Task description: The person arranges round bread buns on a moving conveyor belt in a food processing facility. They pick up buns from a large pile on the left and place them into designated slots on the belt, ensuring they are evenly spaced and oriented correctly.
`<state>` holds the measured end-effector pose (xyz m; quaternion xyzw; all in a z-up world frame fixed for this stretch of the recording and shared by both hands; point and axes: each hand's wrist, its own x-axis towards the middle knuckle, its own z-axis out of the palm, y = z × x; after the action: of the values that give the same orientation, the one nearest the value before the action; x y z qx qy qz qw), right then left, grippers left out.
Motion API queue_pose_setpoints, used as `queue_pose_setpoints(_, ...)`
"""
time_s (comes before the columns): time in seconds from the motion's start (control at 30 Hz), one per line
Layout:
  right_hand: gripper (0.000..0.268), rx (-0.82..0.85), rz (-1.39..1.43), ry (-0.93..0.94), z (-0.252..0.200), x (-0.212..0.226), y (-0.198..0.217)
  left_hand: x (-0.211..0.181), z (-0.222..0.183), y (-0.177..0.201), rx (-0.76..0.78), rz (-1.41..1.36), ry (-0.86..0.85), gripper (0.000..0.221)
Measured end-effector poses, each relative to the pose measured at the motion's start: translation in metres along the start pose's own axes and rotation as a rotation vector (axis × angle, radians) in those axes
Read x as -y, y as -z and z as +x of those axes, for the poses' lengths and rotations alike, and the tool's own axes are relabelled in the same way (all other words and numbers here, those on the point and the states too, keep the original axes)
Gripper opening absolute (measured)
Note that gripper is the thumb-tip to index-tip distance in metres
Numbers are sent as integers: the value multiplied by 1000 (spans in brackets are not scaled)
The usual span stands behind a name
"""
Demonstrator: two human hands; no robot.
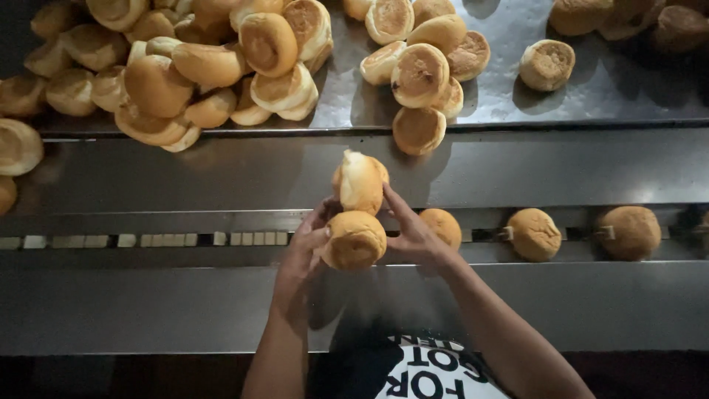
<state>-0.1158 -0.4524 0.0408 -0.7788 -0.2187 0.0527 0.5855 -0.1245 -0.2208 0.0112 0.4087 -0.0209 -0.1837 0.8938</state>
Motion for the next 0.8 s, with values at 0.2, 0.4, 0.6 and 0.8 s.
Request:
queue_pose_setpoints(0.2, 135, -27, 229, -133, 12, -40, -24, -5, -6, 6, -35, -174, -3, 70)
queue_pose_setpoints(0.4, 88, -73, 671, -282, 14, -13, -19, 2, -6, 23, 52, -114, -10, 91)
queue_pose_setpoints(0.6, 47, -289, 1070, -326, 12, -25, -21, -22, -16, -5, 61, -4, -25, 88)
queue_pose_setpoints(0.8, 45, -205, 1568, -160, -1, 15, 26, 4, -13, -15, 196, 784, 174, 86)
